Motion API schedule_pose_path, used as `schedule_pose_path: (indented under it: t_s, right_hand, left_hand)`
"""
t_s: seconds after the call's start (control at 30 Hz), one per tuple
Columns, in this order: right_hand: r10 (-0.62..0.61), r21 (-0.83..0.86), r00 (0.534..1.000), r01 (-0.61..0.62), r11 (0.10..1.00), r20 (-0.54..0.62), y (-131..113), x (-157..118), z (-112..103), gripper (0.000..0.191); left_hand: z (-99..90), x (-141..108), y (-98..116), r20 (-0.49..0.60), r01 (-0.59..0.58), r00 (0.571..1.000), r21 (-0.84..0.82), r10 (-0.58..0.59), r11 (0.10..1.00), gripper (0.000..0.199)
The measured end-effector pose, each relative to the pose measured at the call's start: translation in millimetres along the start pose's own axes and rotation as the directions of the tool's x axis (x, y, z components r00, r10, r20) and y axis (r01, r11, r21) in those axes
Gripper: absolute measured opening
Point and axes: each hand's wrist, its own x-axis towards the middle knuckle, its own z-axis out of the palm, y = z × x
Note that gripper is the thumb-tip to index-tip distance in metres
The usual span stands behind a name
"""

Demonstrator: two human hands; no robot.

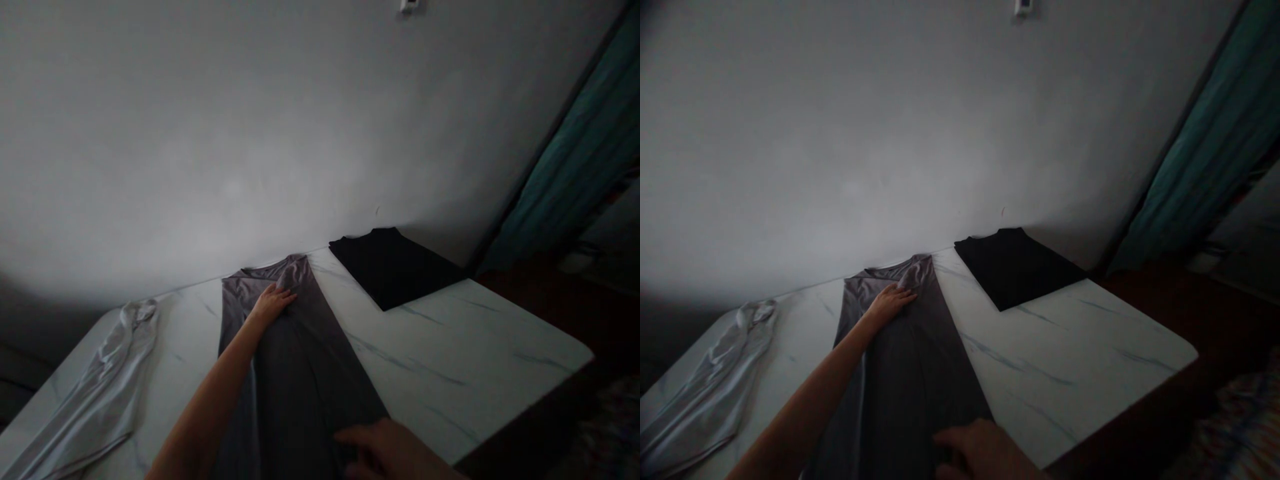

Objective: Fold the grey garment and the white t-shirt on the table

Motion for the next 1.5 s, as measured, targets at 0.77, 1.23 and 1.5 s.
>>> schedule_pose_path:
  t_s: [0.77, 1.23, 1.5]
  right_hand:
    - [0.026, -0.536, 0.857, -0.345, 0.771, -0.515, 37, 142, -64, 0.029]
    - [0.078, -0.432, 0.907, -0.270, 0.860, -0.413, 39, 54, -42, 0.031]
    - [0.124, -0.307, 0.922, -0.246, 0.919, -0.368, 47, 6, -38, 0.029]
  left_hand:
    - [-17.9, -84, 139, 0.384, 0.693, 0.720, -0.442, -0.578, 0.570, 0.016]
    - [-37.9, -117, 198, 0.375, 0.696, 0.718, -0.367, -0.586, 0.618, 0.022]
    - [-38.0, -136, 207, 0.398, 0.667, 0.744, -0.400, -0.536, 0.629, 0.018]
